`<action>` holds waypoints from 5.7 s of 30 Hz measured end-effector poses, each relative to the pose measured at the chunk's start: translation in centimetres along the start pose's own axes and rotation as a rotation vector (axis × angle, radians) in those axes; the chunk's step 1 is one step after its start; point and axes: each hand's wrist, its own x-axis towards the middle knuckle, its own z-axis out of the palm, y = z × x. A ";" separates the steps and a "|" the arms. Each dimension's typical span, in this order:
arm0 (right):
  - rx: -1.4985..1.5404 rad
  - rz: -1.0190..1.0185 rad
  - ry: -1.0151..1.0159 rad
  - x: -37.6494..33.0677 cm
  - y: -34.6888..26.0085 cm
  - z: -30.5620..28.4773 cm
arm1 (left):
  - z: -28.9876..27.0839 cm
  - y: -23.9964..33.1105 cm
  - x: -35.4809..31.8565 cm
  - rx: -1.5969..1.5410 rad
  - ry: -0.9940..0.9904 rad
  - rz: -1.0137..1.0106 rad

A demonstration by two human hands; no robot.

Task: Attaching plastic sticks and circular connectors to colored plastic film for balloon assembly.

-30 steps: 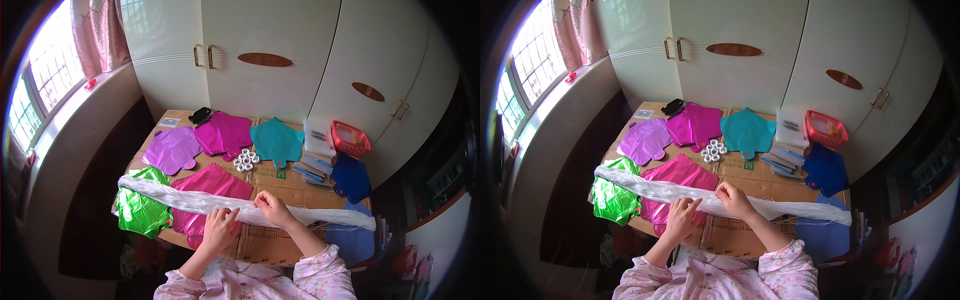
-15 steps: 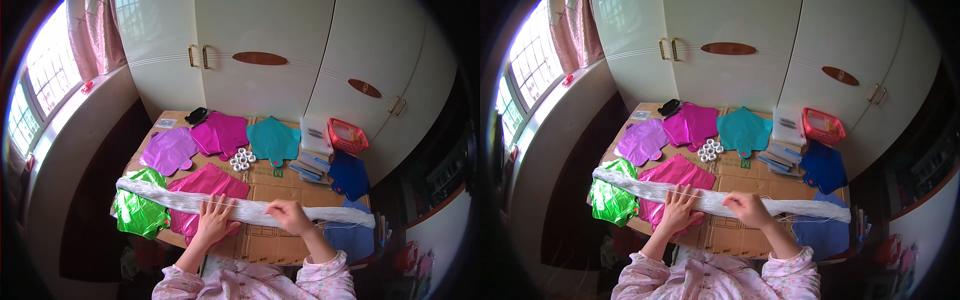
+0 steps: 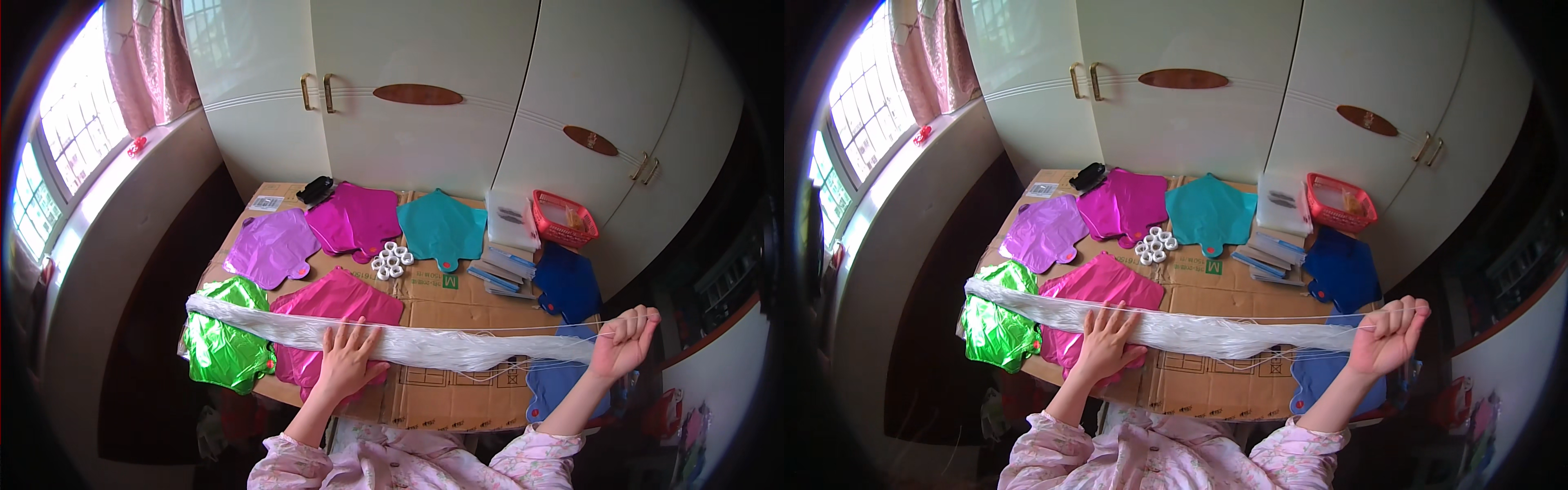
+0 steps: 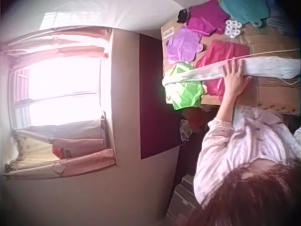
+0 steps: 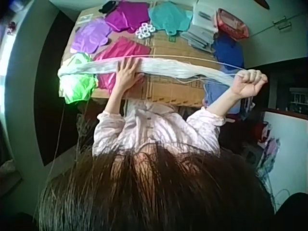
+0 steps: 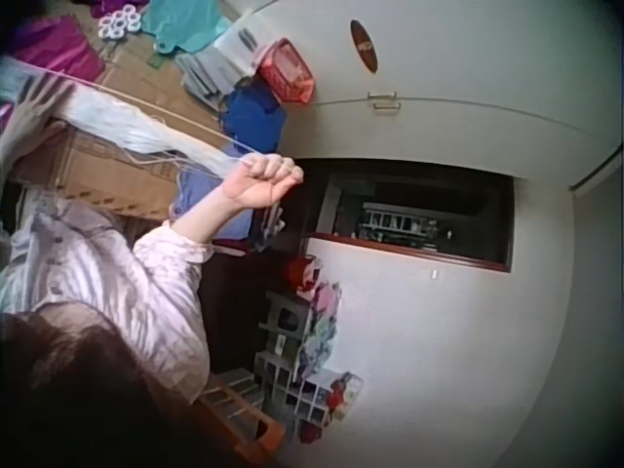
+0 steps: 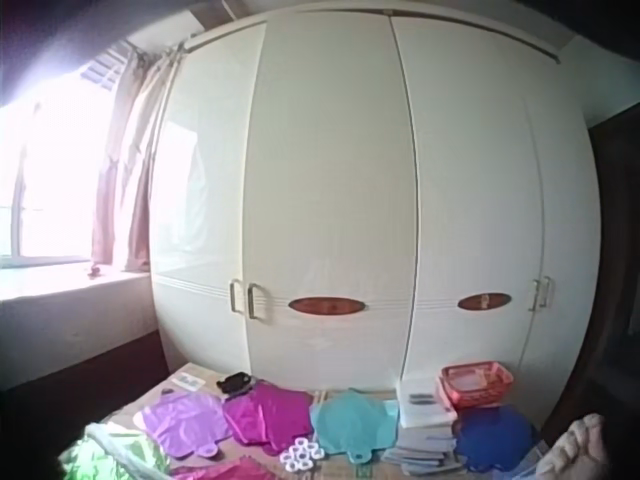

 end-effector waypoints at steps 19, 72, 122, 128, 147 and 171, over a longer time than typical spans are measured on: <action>-1.102 0.718 -0.532 -8.8 13.1 0.6 | -6.1 7.2 -2.2 -1.700 -0.126 -0.246; -1.102 0.479 -0.919 -11.7 18.2 1.5 | -8.7 3.7 -4.2 -0.491 0.235 0.070; -1.544 0.602 -0.295 -9.9 13.7 0.8 | -12.9 -8.3 -12.0 -2.249 0.918 0.035; -1.304 0.586 -0.783 -8.8 7.2 0.9 | -13.3 -5.7 -8.2 -1.238 1.159 -0.324; -0.830 0.593 -0.317 -8.7 3.0 -3.5 | -9.6 -2.6 -7.4 -0.993 0.324 -0.140; -0.803 0.782 -0.605 -11.5 5.7 -1.5 | -9.7 -0.1 -4.7 -0.315 0.504 -0.132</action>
